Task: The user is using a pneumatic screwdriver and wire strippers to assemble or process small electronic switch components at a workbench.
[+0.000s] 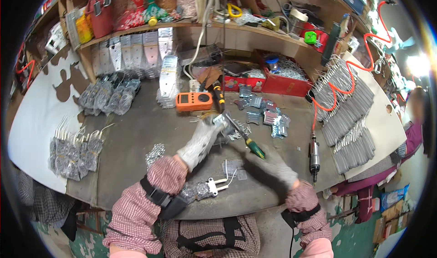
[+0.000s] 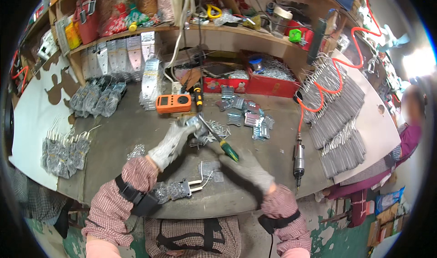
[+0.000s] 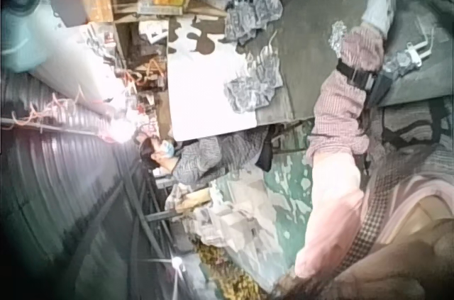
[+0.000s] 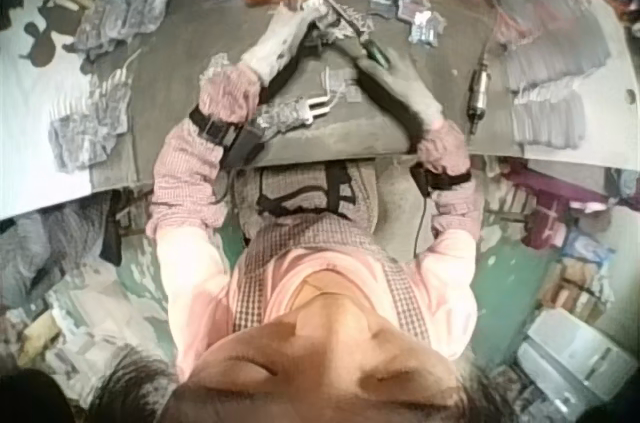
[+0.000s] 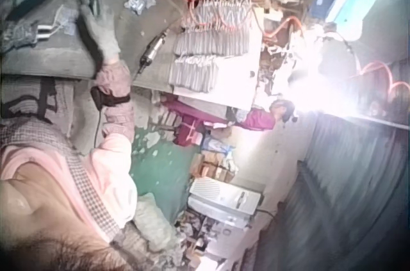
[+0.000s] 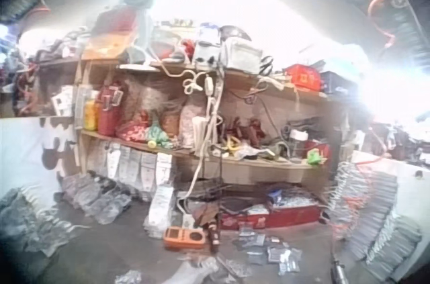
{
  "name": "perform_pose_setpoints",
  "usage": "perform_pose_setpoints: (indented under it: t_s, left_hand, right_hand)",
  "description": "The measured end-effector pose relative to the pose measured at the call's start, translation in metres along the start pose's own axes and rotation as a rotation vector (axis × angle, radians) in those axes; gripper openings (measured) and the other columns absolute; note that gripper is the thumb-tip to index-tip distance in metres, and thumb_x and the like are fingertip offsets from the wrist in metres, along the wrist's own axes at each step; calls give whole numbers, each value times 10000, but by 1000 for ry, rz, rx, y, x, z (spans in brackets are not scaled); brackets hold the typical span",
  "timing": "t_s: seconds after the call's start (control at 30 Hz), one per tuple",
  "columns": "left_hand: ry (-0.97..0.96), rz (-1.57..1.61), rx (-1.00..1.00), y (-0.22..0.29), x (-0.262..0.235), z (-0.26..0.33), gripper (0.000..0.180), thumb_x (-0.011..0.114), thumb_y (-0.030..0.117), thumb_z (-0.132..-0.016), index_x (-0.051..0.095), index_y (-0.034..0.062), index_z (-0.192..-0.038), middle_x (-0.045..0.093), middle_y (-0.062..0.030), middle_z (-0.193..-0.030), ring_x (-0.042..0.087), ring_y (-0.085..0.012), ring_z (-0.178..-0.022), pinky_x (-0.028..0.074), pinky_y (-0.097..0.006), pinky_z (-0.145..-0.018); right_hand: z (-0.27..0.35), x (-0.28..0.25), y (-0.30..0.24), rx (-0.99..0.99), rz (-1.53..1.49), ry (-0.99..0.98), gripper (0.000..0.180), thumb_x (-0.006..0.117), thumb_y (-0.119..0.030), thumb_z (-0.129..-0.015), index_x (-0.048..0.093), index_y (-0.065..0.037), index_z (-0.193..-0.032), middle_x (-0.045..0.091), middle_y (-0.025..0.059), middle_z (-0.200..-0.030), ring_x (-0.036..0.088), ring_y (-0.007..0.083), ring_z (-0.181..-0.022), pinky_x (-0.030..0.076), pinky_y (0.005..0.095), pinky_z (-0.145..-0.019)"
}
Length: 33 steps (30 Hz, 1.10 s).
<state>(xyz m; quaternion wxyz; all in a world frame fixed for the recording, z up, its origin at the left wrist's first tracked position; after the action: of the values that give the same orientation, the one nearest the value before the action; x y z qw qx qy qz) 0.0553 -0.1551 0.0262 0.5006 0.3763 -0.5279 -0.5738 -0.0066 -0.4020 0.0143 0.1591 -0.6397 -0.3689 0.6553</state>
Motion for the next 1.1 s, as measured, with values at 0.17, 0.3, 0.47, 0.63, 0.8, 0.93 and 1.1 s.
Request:
perform_pose_setpoints:
  t_s: [0.17, 0.3, 0.47, 0.63, 0.8, 0.93, 1.1]
  left_hand:
    - [-135, 267, -170, -28, 69, 12, 371, 611, 117, -989, 493, 34, -1330, 636, -63, -1093, 655, -173, -971, 625, -295, -755]
    - [-170, 260, -130, -32, 99, 6, 407, 597, 113, -996, 459, 32, -1370, 633, -91, -1122, 675, -202, -941, 629, -292, -713]
    - [-221, 168, -34, -39, 92, -4, 462, 646, 102, -973, 452, -18, -1376, 623, -131, -1150, 687, -216, -921, 635, -309, -701]
    - [-234, 111, -26, -38, 78, -12, 479, 648, 121, -977, 451, 6, -1398, 649, -112, -1139, 705, -206, -860, 637, -314, -684]
    - [-195, 320, -254, -32, 103, -12, 414, 623, 189, -989, 492, -12, -1326, 677, -111, -1066, 698, -162, -858, 605, -233, -599]
    - [-195, -361, -68, -21, 98, -21, 519, 617, 307, -982, 465, -17, -1358, 645, -210, -1120, 677, -284, -962, 582, -355, -764]
    - [-173, -1092, 465, -3, 38, 45, 445, 614, 391, -963, 580, 33, -1224, 624, -193, -1090, 621, -369, -1024, 523, -458, -875]
  right_hand:
    - [61, -50, 20, 244, -173, -225, 434, 689, -418, -925, 674, -7, -1063, 633, 72, -865, 557, 155, -812, 481, 335, -765]
    - [84, -59, 35, 245, -249, -179, 349, 691, -354, -934, 656, -8, -961, 589, -2, -816, 512, 96, -755, 463, 291, -705]
    - [83, -65, 33, 210, -414, -219, 331, 688, -346, -937, 660, -17, -973, 588, -20, -827, 516, 86, -772, 460, 272, -728]
    - [74, -46, 42, 226, -486, -220, 355, 692, -348, -935, 666, -15, -1054, 616, 14, -885, 552, 105, -850, 472, 272, -816]
    - [79, -73, 94, 414, -88, 51, 493, 712, -387, -908, 639, -9, -1215, 661, 105, -990, 598, 213, -924, 486, 344, -879]
    - [52, -75, 71, 143, 930, 326, 371, 691, -326, -907, 640, 17, -1038, 603, 210, -1018, 606, 335, -962, 487, 427, -886]
    - [-40, -62, 37, -80, 485, 268, 243, 556, -103, -917, 624, -9, -1130, 605, 198, -1119, 605, 389, -1070, 496, 475, -913]
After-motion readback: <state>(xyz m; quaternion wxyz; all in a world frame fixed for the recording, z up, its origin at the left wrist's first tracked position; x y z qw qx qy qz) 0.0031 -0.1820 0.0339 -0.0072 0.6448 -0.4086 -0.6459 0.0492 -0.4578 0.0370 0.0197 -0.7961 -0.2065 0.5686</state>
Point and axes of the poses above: each hand's wrist, its own z-axis away from the middle knuckle, its own x-axis out of the palm, y = z × x, the point moved 1 cm from there along -z, towards the middle knuckle
